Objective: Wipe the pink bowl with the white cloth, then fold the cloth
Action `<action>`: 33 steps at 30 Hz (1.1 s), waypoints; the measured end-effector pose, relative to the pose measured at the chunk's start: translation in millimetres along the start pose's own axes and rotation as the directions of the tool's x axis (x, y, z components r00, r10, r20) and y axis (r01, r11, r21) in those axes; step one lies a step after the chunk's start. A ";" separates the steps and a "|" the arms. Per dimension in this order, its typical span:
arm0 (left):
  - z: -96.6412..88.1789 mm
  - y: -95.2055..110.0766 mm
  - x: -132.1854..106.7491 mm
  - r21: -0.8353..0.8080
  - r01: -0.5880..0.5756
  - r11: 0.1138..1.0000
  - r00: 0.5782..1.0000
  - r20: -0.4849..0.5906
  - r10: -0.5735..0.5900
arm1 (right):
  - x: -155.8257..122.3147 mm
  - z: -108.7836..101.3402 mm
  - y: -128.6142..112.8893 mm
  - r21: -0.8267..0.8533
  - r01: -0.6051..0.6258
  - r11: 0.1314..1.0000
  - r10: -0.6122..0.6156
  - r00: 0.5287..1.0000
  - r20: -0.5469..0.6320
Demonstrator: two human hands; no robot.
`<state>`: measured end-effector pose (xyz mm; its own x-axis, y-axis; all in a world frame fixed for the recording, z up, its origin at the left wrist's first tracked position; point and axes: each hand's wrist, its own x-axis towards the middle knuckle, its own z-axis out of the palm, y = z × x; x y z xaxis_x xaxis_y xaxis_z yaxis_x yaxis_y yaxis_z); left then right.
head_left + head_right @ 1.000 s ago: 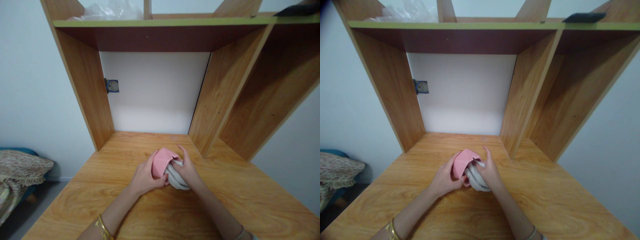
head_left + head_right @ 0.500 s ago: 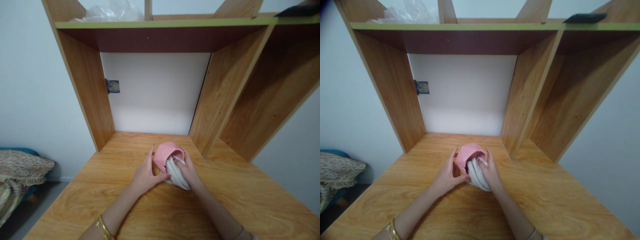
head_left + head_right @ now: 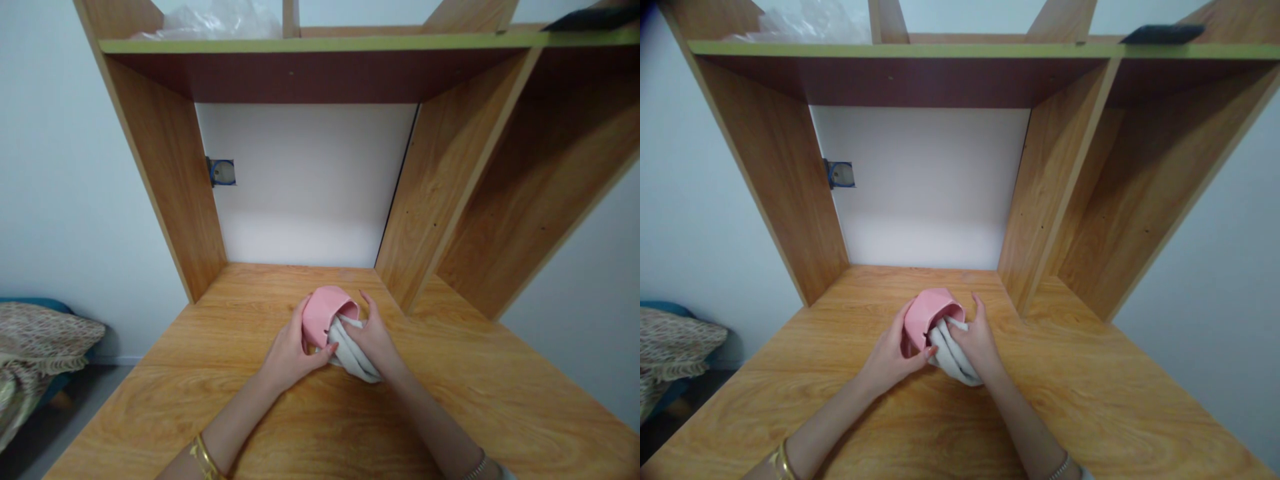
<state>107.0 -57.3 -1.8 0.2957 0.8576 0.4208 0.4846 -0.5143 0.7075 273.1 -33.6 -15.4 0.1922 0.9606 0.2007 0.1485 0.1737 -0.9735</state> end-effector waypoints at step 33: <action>5.5 -11.6 1.8 -0.187 0.079 0.979 0.996 0.059 -0.069 | -1.8 2.3 12.0 -0.016 0.071 0.997 -0.071 0.997 0.009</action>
<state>106.4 -49.8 -12.5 0.3098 0.8892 0.3367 0.3437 -0.4349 0.8323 272.3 -32.8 -27.7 0.1725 0.9478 0.2681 0.1772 0.2378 -0.9550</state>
